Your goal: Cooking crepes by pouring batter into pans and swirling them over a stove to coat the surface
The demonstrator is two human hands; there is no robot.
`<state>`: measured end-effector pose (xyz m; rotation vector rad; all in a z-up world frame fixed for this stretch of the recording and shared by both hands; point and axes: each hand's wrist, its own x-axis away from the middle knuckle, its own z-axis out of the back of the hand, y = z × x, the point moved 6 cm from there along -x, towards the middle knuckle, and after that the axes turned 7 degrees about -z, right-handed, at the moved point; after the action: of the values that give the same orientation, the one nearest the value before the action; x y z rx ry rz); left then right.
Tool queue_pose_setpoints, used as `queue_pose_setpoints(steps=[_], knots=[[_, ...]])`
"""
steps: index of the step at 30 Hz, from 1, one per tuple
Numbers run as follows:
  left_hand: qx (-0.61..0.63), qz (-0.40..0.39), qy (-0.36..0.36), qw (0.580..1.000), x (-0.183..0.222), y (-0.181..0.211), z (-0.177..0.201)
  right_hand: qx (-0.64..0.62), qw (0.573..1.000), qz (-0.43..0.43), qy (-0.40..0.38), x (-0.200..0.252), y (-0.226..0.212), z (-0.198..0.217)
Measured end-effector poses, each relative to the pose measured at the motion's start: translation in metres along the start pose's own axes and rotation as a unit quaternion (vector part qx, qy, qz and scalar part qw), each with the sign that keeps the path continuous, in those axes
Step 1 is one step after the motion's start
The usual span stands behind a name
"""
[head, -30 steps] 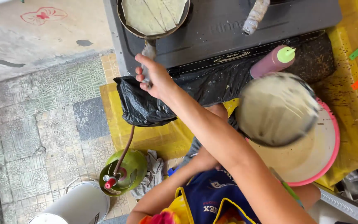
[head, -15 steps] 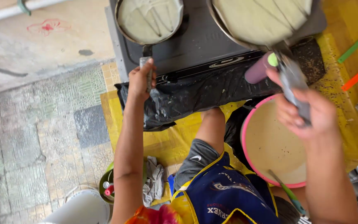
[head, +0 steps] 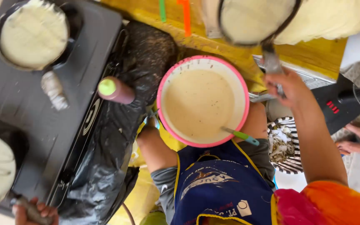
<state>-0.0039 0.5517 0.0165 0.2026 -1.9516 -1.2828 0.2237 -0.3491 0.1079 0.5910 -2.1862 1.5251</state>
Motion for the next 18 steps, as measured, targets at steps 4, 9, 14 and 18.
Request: queue_pose_setpoints(steps=[4, 9, 14, 18], knots=[[0.065, -0.026, -0.152, 0.986, -0.014, 0.001, -0.007, 0.456, 0.786, 0.155, 0.387, -0.031, -0.079, 0.048], [0.060, -0.021, -0.125, 0.990, -0.013, 0.001, -0.013, 0.756, 0.280, 0.163, 0.569, -0.124, -0.067, 0.137], [0.062, -0.011, -0.085, 0.994, 0.002, -0.001, -0.001, 0.735, 0.175, 0.220, 0.617, -0.136, -0.066, 0.144], [0.120, -0.001, -0.134, 0.984, 0.029, 0.012, -0.053, 0.764, 0.332, 0.120, 0.541, -0.111, -0.109, 0.105]])
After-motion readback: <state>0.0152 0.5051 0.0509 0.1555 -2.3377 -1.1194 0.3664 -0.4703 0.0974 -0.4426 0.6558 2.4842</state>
